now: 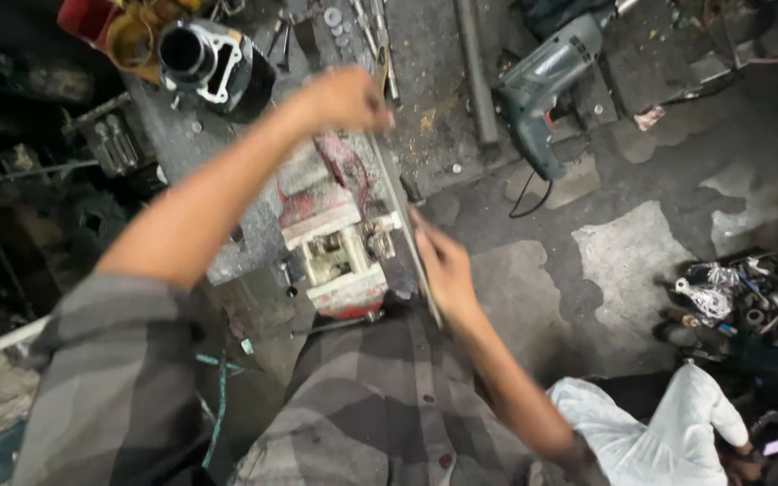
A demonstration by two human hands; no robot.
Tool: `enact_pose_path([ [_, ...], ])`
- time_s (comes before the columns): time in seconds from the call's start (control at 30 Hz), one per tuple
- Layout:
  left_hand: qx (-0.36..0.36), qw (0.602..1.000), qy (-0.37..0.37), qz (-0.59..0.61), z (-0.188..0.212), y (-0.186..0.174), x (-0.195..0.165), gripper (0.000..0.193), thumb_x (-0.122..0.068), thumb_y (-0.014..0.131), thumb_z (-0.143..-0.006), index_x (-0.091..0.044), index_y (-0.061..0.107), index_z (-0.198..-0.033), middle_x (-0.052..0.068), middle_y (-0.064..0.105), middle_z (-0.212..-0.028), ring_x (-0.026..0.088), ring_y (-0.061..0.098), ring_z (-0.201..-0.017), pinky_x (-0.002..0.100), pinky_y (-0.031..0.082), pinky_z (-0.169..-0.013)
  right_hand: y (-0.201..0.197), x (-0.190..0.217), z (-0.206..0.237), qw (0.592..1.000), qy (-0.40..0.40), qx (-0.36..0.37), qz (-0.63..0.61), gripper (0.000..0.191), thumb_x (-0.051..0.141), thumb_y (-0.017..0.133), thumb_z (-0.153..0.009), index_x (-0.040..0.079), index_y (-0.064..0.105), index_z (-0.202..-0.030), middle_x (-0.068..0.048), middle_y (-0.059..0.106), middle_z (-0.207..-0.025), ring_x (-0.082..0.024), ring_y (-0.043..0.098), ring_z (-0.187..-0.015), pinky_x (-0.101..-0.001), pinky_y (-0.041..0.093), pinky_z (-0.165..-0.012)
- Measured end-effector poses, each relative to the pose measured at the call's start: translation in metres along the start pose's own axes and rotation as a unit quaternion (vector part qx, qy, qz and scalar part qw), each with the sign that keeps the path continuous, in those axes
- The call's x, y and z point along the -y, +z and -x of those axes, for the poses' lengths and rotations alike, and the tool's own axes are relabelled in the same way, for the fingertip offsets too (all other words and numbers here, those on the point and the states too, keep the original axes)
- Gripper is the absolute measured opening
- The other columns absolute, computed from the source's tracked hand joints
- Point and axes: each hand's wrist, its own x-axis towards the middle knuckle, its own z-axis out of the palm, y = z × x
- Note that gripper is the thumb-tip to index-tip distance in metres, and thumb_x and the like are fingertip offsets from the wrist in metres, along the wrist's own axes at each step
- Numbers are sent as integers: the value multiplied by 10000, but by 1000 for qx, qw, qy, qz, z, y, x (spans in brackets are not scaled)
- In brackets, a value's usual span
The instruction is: The person files a flat metal piece clamped in a bench vise, running a file along its edge with both hands and repositioning the piece in the vise. They then carry a small metal engine bracket to another bench, set it down, and handle a cylinder head on the cluttered workbench.
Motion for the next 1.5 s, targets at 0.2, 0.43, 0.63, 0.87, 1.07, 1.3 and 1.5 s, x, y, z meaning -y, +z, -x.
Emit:
enact_pose_path([
  [0.2,12,999,-42,-19,-7,-35,-4,415,-416,759,-860,-83,811,-1102,143,797,-1004,291,746,-883,470,600,-813,-4,17,-25,969,184,30,-159,457,292,521,-1057,135,576,-1483,37,461,-590,-62,412,-448,-244,330,-401],
  [0.43,44,998,-45,-27,20,24,-34,425,-427,734,-869,-128,784,-1167,151,761,-1117,303,720,-1012,449,553,-927,-8,31,47,942,256,14,-219,496,297,501,-1065,143,515,-1536,59,411,-537,-55,354,-395,-244,290,-362],
  [0.63,-21,998,-26,-57,-33,-50,-7,391,-416,824,-775,-121,818,-1033,101,779,-978,269,728,-885,433,573,-812,14,16,-44,967,165,14,-194,492,295,502,-1087,133,510,-1551,66,451,-584,-48,398,-439,-245,327,-387],
  [0.87,43,996,66,-41,19,25,-35,348,-418,739,-886,-119,817,-1048,140,785,-942,289,740,-856,410,574,-817,-23,15,53,966,227,20,-121,492,286,515,-1059,143,542,-1529,16,491,-601,-77,452,-477,-251,380,-442],
  [1.07,-23,995,94,5,-5,-34,-9,266,-323,775,-805,-146,827,-997,35,784,-975,180,734,-827,388,586,-749,12,-5,-29,998,45,-18,-34,431,231,519,-1079,28,568,-1456,-131,658,-1438,-165,576,-1275,-302,434,-1113],
  [1.3,-17,994,105,-25,29,-12,-37,361,-457,643,-958,-140,791,-1048,93,772,-876,231,718,-747,418,587,-719,-11,33,22,998,-14,-29,47,414,144,529,-1059,-17,566,-1438,-138,610,-1472,-186,546,-1360,-294,383,-1144],
  [1.5,-111,976,181,-54,47,13,-29,385,-414,595,-1032,-61,746,-1004,176,735,-834,356,699,-730,511,547,-731,8,50,37,977,121,-72,163,413,172,604,-1035,166,632,-1446,-124,618,-973,-37,504,-921,-265,518,-847],
])
